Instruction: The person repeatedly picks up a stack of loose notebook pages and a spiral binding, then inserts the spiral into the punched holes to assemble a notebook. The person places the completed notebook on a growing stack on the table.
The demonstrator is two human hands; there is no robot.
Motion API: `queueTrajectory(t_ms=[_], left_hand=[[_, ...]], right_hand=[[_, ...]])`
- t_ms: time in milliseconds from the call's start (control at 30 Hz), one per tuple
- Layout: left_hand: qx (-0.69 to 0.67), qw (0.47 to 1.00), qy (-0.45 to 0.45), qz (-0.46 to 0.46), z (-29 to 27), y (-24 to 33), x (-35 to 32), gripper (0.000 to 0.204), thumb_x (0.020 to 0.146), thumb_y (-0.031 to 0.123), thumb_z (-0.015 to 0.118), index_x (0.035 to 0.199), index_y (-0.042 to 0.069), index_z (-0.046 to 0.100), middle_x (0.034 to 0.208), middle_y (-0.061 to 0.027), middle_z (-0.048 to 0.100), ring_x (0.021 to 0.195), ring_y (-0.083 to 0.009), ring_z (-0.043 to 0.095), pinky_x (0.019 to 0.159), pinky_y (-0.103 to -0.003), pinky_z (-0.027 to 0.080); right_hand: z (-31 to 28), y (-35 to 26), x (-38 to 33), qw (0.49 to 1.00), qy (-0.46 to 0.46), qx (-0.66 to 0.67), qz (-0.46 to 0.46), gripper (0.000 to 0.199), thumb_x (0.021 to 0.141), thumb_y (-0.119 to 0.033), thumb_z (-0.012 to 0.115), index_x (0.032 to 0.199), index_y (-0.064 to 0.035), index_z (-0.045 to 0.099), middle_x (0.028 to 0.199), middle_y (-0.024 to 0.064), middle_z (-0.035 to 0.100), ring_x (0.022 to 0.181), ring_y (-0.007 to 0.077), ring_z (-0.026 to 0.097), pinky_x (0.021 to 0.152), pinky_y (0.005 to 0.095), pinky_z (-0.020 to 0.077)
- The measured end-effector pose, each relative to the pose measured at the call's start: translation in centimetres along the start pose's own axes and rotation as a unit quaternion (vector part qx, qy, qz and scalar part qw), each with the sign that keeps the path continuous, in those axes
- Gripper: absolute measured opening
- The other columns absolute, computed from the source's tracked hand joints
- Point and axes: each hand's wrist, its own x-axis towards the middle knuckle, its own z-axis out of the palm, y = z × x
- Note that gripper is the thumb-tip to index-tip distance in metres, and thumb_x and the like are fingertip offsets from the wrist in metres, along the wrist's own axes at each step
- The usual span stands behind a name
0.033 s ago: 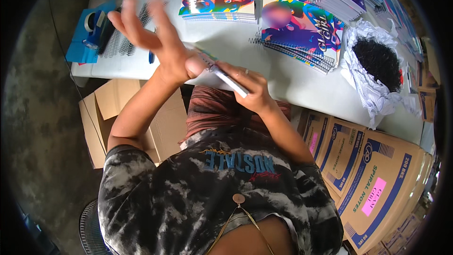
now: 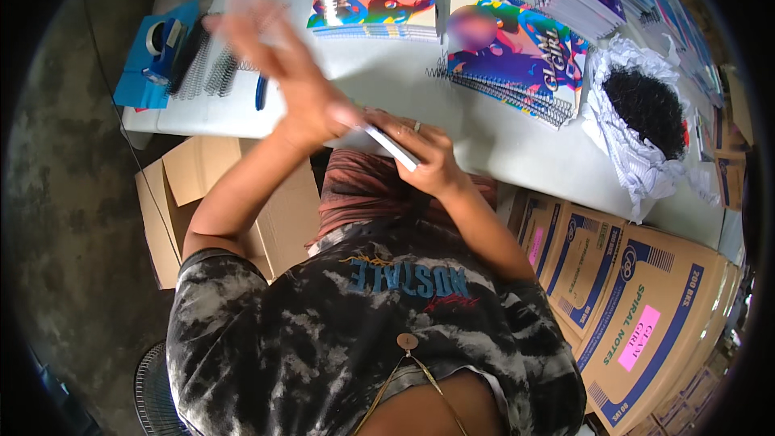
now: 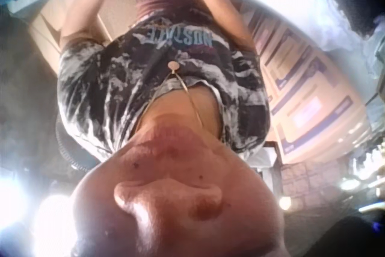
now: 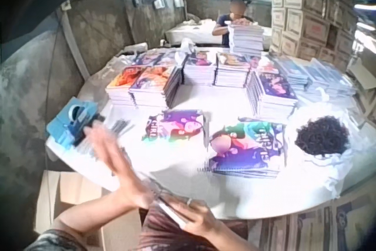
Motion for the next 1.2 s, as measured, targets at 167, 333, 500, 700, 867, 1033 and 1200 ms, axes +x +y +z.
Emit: queueTrajectory(t_ms=[167,333,500,700,867,1033,1200], left_hand=[[0.069,0.974,0.042,0.213,-0.9,2.0,2.5,0.102,0.069,0.078,0.042,0.132,-0.001,0.027,0.131,-0.0335,0.027,0.123,-0.0499,0.024,0.096,-0.063,0.017],[0.001,1.0,-0.004,-0.006,1.3,0.6,-0.1,0.107,0.068,0.08,0.038,0.133,-0.005,0.026,0.125,-0.0304,0.029,0.113,-0.044,0.029,0.092,-0.06,0.023],[-0.06,0.991,-0.014,0.121,-0.2,0.4,1.3,0.097,0.071,0.079,0.032,0.129,0.001,0.039,0.129,-0.0312,0.03,0.122,-0.0476,0.028,0.1,-0.059,0.015],[-0.045,0.997,0.014,0.057,1.1,5.8,-1.3,0.101,0.077,0.066,0.047,0.139,-0.005,0.01,0.14,-0.0339,0.007,0.127,-0.0546,0.012,0.098,-0.065,0.011],[-0.187,0.97,0.064,-0.143,-8.8,8.8,6.4,0.049,0.09,0.017,0.048,0.129,-0.008,0.033,0.126,-0.0299,0.037,0.117,-0.0386,0.04,0.093,-0.042,0.037],[-0.284,0.861,0.151,-0.395,-11.6,8.1,7.6,0.017,0.082,0.006,0.063,0.096,-0.004,0.064,0.085,-0.0069,0.065,0.075,-0.0085,0.056,0.071,-0.02,0.044],[-0.461,0.771,0.011,-0.439,-9.0,4.8,7.2,0.019,0.082,0.008,0.064,0.099,0.0,0.064,0.084,-0.0008,0.063,0.078,-0.0055,0.055,0.07,-0.02,0.044]], right_hand=[[-0.3,0.4,0.8,0.999,0.043,-0.012,0.006,0.044,0.071,0.007,0.057,0.113,-0.0041,0.058,0.106,0.0115,0.063,0.09,0.0281,0.063,0.075,0.0338,0.051],[0.5,-0.3,0.4,0.997,0.006,0.041,0.06,0.047,0.07,0.001,0.063,0.116,-0.0053,0.057,0.103,0.0137,0.063,0.086,0.0283,0.064,0.072,0.0338,0.0509],[0.3,-0.9,0.2,0.994,-0.02,0.067,0.087,0.053,0.069,-0.002,0.064,0.121,-0.0083,0.054,0.106,0.0152,0.062,0.091,0.0315,0.062,0.079,0.0348,0.0489],[0.5,-0.4,1.3,0.996,0.038,0.064,0.046,0.049,0.078,-0.016,0.062,0.124,-0.004,0.048,0.115,0.0172,0.056,0.101,0.0308,0.058,0.082,0.0356,0.0482],[0.1,-5.2,6.5,0.988,0.058,0.014,-0.141,0.074,0.082,-0.05,0.05,0.135,-0.0022,0.031,0.137,0.0214,0.028,0.128,0.0398,0.027,0.104,0.0536,0.0168],[-3.5,-7.3,9.0,0.993,-0.042,-0.015,0.107,0.026,0.084,-0.028,0.058,0.095,-0.0062,0.065,0.071,0.0091,0.063,0.063,0.0219,0.058,0.069,0.0325,0.0444],[-3.1,-5.2,6.7,0.936,0.008,0.202,0.287,0.015,0.074,-0.002,0.069,0.086,0.0042,0.063,0.075,0.0103,0.066,0.067,0.0087,0.059,0.06,0.023,0.0479]])
